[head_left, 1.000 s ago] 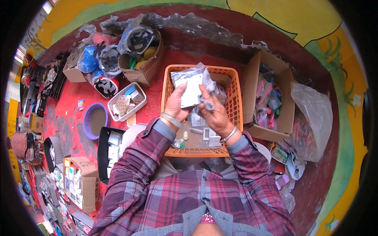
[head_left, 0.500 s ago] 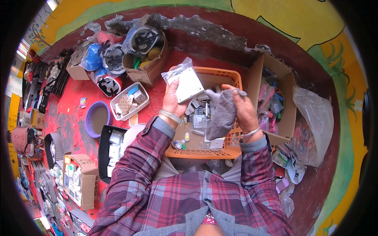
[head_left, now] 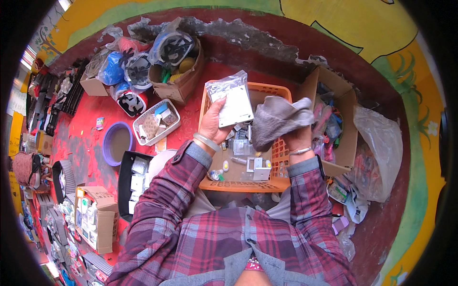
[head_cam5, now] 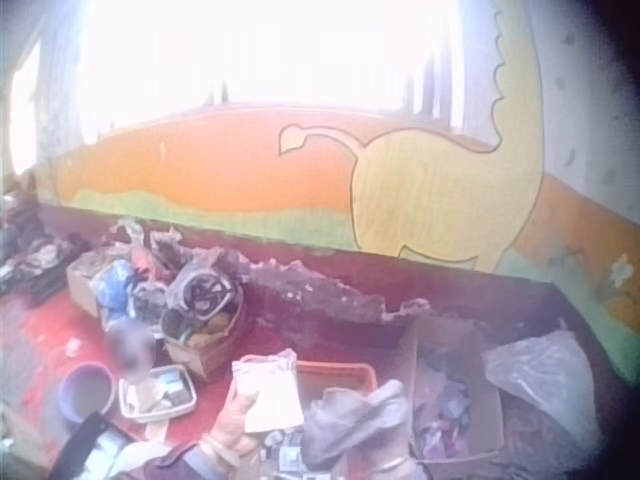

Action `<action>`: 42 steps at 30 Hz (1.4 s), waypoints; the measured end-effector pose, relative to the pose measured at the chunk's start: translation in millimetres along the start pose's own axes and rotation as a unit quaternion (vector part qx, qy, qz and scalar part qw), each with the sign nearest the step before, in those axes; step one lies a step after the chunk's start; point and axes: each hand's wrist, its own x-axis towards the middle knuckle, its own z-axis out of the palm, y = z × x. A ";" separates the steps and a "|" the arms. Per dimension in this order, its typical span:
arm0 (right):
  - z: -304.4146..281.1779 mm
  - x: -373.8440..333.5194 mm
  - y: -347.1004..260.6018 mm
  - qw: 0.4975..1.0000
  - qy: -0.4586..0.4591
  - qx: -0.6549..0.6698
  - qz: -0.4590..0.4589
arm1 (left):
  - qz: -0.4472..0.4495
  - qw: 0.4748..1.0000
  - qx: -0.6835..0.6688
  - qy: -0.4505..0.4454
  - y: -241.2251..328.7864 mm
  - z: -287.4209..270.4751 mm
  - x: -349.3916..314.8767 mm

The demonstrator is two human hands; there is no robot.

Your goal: The person wipes small white rectangular electronic components with a cloth, handling them one at a time from an orange basket and placing them into a black tray on the floor.

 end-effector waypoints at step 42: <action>74.9 -23.6 62.6 0.653 0.129 -0.732 -0.144 | -0.051 0.997 -0.029 -0.041 -49.5 -4.5 -9.2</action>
